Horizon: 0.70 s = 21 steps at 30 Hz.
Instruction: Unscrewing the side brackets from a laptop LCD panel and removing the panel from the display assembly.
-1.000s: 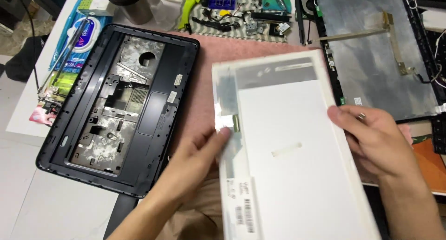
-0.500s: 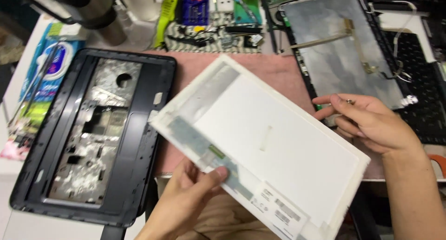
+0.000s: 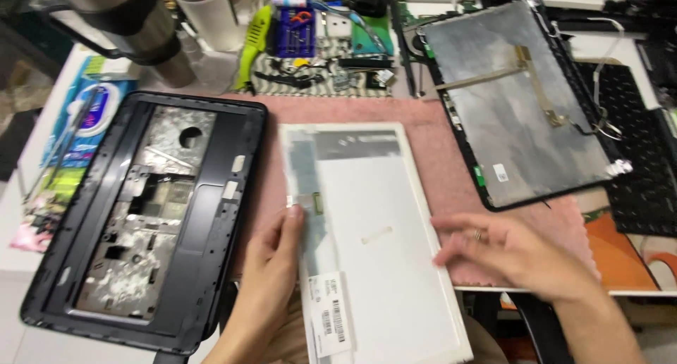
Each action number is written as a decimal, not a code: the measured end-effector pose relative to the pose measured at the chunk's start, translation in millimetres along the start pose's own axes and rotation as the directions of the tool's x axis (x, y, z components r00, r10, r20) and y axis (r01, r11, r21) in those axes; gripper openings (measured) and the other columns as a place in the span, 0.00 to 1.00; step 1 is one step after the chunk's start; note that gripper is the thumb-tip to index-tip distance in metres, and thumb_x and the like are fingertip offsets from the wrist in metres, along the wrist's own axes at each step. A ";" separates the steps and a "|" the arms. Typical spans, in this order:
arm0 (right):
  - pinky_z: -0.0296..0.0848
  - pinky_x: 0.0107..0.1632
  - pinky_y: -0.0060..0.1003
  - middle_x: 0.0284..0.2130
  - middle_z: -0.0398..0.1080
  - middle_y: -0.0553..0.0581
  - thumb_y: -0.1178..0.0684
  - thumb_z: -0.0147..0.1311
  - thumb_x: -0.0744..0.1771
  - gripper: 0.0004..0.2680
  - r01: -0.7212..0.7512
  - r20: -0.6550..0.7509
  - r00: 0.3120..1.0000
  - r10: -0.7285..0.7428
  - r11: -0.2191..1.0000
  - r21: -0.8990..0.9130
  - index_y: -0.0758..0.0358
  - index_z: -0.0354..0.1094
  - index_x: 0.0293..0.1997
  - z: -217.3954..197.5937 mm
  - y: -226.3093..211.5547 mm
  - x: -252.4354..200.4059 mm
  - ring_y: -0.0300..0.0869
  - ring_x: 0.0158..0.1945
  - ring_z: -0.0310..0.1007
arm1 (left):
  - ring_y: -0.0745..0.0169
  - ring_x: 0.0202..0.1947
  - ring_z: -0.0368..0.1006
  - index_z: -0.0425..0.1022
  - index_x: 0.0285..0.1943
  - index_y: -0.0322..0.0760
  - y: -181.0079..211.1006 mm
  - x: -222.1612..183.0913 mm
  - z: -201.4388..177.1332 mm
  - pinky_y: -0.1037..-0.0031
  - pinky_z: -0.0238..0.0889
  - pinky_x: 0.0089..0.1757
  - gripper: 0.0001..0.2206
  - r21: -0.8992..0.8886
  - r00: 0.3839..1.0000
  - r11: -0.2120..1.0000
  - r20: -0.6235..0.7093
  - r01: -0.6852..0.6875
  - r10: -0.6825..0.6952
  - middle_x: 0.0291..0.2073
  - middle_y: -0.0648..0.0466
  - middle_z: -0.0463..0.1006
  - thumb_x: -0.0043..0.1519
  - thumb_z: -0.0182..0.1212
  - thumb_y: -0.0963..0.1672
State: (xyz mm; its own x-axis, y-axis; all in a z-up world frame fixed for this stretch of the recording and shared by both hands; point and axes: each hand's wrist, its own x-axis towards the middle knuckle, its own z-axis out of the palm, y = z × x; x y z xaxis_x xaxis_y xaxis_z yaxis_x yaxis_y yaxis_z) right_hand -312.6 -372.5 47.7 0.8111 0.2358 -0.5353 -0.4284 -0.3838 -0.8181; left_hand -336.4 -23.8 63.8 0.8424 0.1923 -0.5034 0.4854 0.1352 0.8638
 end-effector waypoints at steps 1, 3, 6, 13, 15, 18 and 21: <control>0.90 0.54 0.49 0.41 0.91 0.75 0.57 0.62 0.69 0.22 -0.128 0.023 0.992 0.127 0.953 0.275 0.68 0.81 0.75 12.2 -0.9 -1.4 0.51 0.50 0.88 | 0.59 0.40 0.81 0.90 0.56 0.32 -4.5 4.7 0.3 0.70 0.72 0.39 0.18 -0.007 0.999 1.000 0.049 -0.024 0.024 0.42 0.47 0.92 0.76 0.58 0.49; 0.72 0.39 0.42 0.35 0.89 0.73 0.56 0.62 0.70 0.19 -0.058 0.001 0.998 0.059 0.972 0.227 0.66 0.81 0.73 20.9 2.6 0.9 0.45 0.35 0.71 | 0.60 0.44 0.83 0.90 0.57 0.31 -2.8 5.5 4.0 0.70 0.75 0.44 0.19 -0.013 0.999 1.000 0.045 -0.023 0.024 0.45 0.48 0.93 0.75 0.57 0.49; 0.66 0.37 0.34 0.33 0.85 0.65 0.57 0.65 0.70 0.15 0.082 -0.164 0.985 -0.059 0.988 0.133 0.66 0.84 0.65 23.8 12.3 5.5 0.40 0.30 0.68 | 0.63 0.46 0.83 0.90 0.57 0.30 -7.4 11.1 3.1 0.71 0.76 0.46 0.19 -0.004 0.999 0.999 0.034 -0.042 0.042 0.47 0.49 0.94 0.75 0.57 0.49; 0.81 0.57 0.28 0.52 0.90 0.49 0.54 0.70 0.68 0.12 0.250 -0.410 0.866 -0.287 0.958 -0.142 0.61 0.84 0.58 -1.2 24.0 11.2 0.33 0.50 0.84 | 0.64 0.43 0.75 0.91 0.62 0.29 -3.6 28.4 3.9 0.68 0.70 0.42 0.19 0.048 0.991 0.996 -0.106 -0.071 0.076 0.46 0.49 0.90 0.77 0.60 0.48; 0.77 0.44 0.29 0.45 0.87 0.48 0.48 0.68 0.68 0.14 0.151 -0.504 0.823 -0.260 0.957 -0.247 0.55 0.84 0.61 -17.7 9.6 2.0 0.33 0.40 0.81 | 0.67 0.39 0.73 0.89 0.58 0.30 -23.8 53.7 -2.6 0.70 0.66 0.38 0.17 0.122 0.976 0.976 -0.104 -0.178 0.191 0.40 0.50 0.87 0.78 0.60 0.49; 0.76 0.38 0.33 0.46 0.84 0.46 0.40 0.63 0.70 0.18 -0.073 -0.623 0.756 -0.199 0.921 -0.383 0.47 0.81 0.68 -52.7 -7.4 -10.3 0.36 0.35 0.79 | 0.64 0.44 0.78 0.82 0.67 0.37 -1.0 48.4 10.8 0.71 0.69 0.43 0.17 0.203 0.967 0.961 -0.135 -0.185 0.215 0.42 0.45 0.88 0.76 0.61 0.49; 0.78 0.47 0.40 0.55 0.83 0.48 0.38 0.59 0.72 0.17 -0.270 -0.724 0.674 -0.148 0.862 -0.428 0.47 0.78 0.69 -101.3 -7.0 -8.6 0.40 0.41 0.77 | 0.59 0.56 0.84 0.72 0.85 0.40 14.6 34.0 22.2 0.68 0.74 0.55 0.29 0.164 0.983 0.982 -0.138 -0.097 0.120 0.58 0.41 0.90 0.72 0.60 0.47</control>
State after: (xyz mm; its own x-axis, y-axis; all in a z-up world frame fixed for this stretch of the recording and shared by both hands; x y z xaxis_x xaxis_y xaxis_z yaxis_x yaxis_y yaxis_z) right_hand -276.3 -462.3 79.3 0.8982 -0.4308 -0.0869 -0.4182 -0.7769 -0.4707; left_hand -295.5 -36.9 59.7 0.8539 0.3399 -0.3941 0.4336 -0.0456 0.9000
